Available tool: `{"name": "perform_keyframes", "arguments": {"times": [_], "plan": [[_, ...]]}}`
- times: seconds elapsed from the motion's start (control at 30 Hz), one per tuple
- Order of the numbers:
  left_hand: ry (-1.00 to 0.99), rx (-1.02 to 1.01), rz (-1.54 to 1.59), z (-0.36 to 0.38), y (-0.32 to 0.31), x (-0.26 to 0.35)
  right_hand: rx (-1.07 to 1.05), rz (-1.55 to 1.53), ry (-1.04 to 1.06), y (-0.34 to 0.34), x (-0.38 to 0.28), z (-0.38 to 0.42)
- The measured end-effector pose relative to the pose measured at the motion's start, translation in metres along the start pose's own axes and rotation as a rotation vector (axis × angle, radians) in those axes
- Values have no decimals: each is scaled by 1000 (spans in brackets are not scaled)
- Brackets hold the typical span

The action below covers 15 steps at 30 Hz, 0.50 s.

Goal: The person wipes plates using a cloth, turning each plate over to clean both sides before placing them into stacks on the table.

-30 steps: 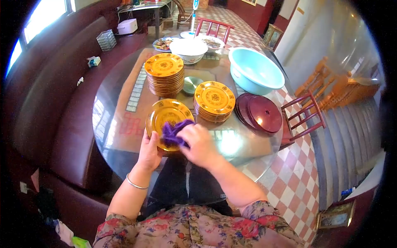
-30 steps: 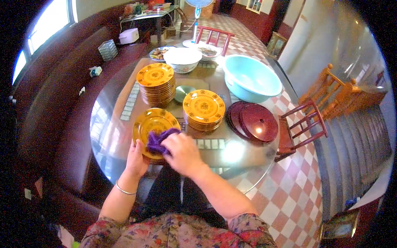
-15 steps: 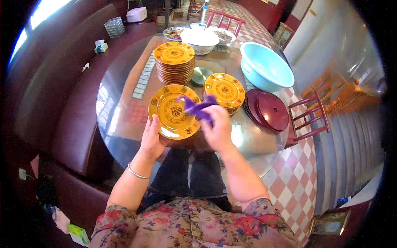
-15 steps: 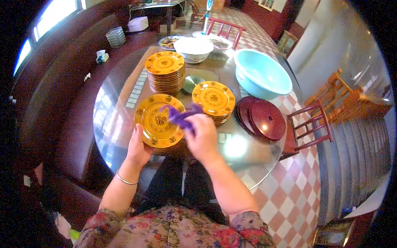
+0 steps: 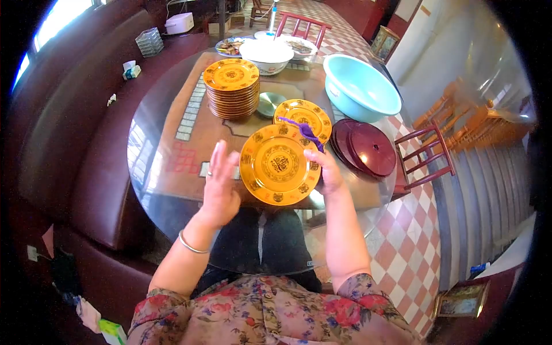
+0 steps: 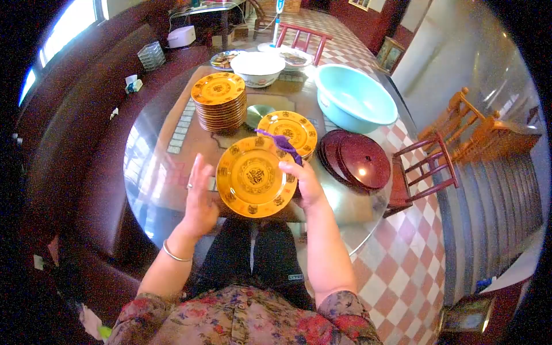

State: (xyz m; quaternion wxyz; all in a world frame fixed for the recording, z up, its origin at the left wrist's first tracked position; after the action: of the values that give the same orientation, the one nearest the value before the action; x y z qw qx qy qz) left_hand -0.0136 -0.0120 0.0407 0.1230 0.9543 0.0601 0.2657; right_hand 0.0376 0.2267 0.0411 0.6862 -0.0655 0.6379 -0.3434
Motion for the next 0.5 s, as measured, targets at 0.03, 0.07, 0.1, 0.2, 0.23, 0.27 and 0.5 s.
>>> {"name": "perform_keyframes", "arguments": {"times": [0.03, 0.07, 0.1, 0.2, 0.23, 0.27, 0.5], "plan": [[-34, -68, -181, 7, -4, 9, -12, 23, -17, 0, -1, 0], [-146, -75, -258, 8, -6, 19, -25, 48, -36, 0, 0, 0], [-256, -82, -336, 6, -6, 30, -40, 68, -48, -1, 2, 1], [-202, -345, -187, 2, -10, 30, -85, 132, -19, -7, 10, 2], [-97, -328, -84, 3, -9, 27, -57, 78, -2, -10, 9, 4], [10, -310, 18, 8, -10, 21, -29, 23, 13, -14, 7, 7], [957, -180, 862, 35, -22, -1, 56, 523, 889, -59, 6, 45]]}}
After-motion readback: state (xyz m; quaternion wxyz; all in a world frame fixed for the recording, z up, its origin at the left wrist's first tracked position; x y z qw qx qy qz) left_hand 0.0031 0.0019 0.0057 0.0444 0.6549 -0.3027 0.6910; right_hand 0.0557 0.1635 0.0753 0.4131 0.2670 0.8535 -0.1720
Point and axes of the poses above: each hand's wrist, its own z-axis away from the middle knuckle, its own y-axis out of the back of the hand, x = y × z, the point moved 4 cm from there along -z, towards the middle knuckle, and after that the axes turned 14 degrees about x, right-handed, at the moved point
